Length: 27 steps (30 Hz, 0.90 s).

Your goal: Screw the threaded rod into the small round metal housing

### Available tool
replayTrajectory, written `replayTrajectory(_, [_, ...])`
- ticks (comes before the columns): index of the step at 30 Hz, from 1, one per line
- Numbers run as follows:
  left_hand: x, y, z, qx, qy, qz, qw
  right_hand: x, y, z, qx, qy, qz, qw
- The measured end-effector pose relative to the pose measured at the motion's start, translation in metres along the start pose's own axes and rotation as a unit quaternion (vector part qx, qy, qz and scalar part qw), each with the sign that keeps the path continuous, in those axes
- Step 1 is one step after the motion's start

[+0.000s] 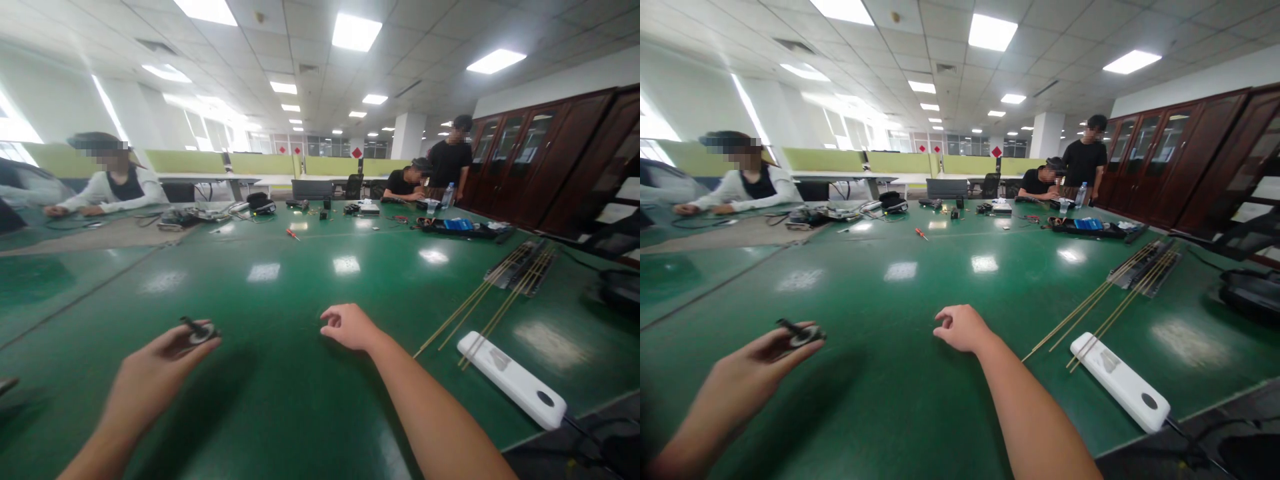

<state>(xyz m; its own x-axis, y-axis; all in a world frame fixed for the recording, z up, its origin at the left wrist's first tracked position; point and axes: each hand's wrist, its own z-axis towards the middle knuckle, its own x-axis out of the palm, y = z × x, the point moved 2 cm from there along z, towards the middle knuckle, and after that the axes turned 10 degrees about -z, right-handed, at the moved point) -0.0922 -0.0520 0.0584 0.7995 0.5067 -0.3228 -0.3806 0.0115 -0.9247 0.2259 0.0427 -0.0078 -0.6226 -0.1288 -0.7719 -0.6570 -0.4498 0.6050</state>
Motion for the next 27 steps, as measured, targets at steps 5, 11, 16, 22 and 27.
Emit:
replayTrajectory(5, [0.113,-0.010,0.013,0.017,0.254,-0.128,0.959,-0.005,0.002,0.000,0.005,-0.020,0.027,0.999])
replayTrajectory(11, [0.156,0.007,0.008,0.217,0.286,-0.023,0.933,-0.010,0.004,-0.001,0.003,-0.081,0.011,0.997])
replayTrajectory(16, [0.149,0.010,0.007,0.203,0.292,-0.026,0.934,-0.005,0.010,-0.002,-0.031,-0.049,0.000,0.998])
replayTrajectory(22, [0.150,0.003,0.004,0.227,0.316,-0.035,0.921,-0.004,0.013,-0.003,-0.054,-0.044,-0.034,0.997])
replayTrajectory(27, [0.148,0.002,0.002,0.236,0.318,-0.025,0.918,-0.003,0.010,-0.001,-0.042,-0.048,-0.046,0.997])
